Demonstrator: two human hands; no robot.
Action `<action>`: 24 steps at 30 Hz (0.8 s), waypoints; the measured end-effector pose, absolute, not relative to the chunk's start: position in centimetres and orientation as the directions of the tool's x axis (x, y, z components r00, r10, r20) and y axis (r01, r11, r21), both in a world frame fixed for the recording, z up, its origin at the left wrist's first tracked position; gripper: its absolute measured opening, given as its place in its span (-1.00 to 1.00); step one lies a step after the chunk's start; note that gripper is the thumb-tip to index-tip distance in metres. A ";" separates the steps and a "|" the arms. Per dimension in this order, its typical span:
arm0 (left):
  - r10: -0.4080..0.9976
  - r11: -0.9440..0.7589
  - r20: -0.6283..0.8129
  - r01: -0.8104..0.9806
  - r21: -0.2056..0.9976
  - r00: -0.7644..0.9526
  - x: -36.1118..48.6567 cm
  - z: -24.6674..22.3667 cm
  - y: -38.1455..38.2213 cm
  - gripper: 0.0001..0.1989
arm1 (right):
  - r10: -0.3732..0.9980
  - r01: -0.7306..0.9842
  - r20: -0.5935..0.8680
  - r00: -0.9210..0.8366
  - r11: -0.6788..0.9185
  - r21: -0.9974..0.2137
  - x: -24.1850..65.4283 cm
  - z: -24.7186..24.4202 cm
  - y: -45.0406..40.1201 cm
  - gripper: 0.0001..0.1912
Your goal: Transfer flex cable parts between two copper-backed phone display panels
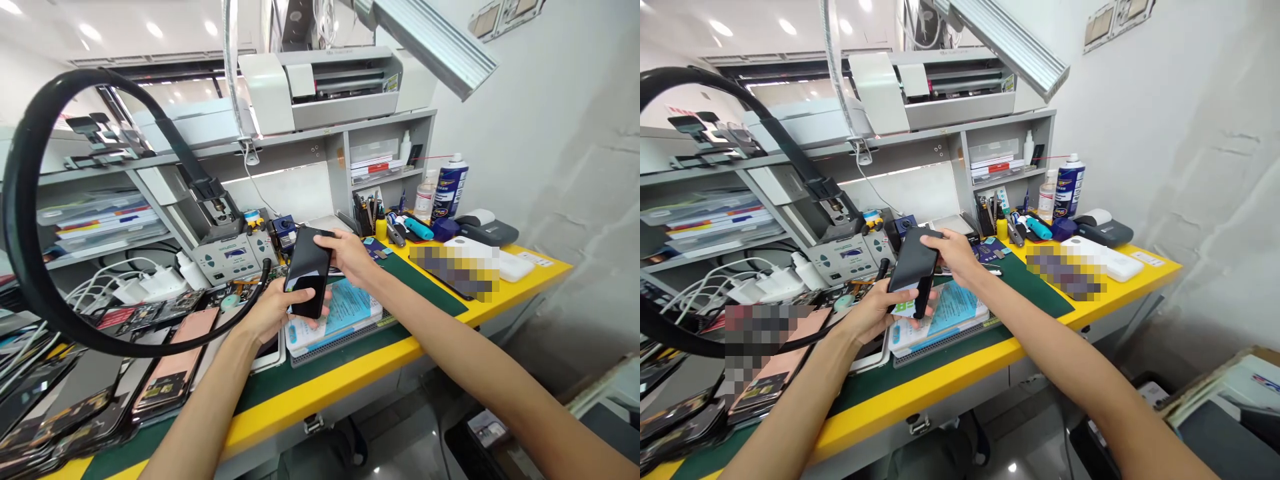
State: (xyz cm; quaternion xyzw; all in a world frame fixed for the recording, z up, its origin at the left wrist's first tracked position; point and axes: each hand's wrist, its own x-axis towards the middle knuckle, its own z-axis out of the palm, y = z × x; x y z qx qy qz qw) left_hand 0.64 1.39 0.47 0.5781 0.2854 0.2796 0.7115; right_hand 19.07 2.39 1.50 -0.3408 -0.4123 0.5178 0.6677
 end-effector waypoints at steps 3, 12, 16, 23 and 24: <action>0.704 0.164 -0.076 -0.057 0.985 0.706 0.6 0.4 1.5 -0.66 | 0.954 -0.402 0.223 0.199 0.287 -0.869 19.6 1.9 2.6 -0.68; 0.807 0.065 -0.003 -0.084 0.994 0.590 -0.1 0.1 2.6 -0.68 | 0.944 -0.357 0.290 0.157 0.328 -0.875 20.3 2.0 2.6 -0.72; 0.845 0.098 -0.022 -0.115 0.989 0.534 0.3 0.2 2.6 -0.64 | 0.928 -0.274 0.334 0.162 0.368 -0.888 20.1 2.0 2.5 -0.56; 0.880 0.104 -0.019 -0.155 0.982 0.474 0.9 0.0 2.7 -0.59 | 0.873 -0.091 0.419 0.252 0.452 -0.887 19.6 1.7 2.5 -0.45; 0.880 0.107 -0.020 -0.157 0.982 0.474 0.9 0.0 2.7 -0.58 | 0.867 -0.076 0.427 0.257 0.459 -0.885 19.5 1.7 2.4 -0.45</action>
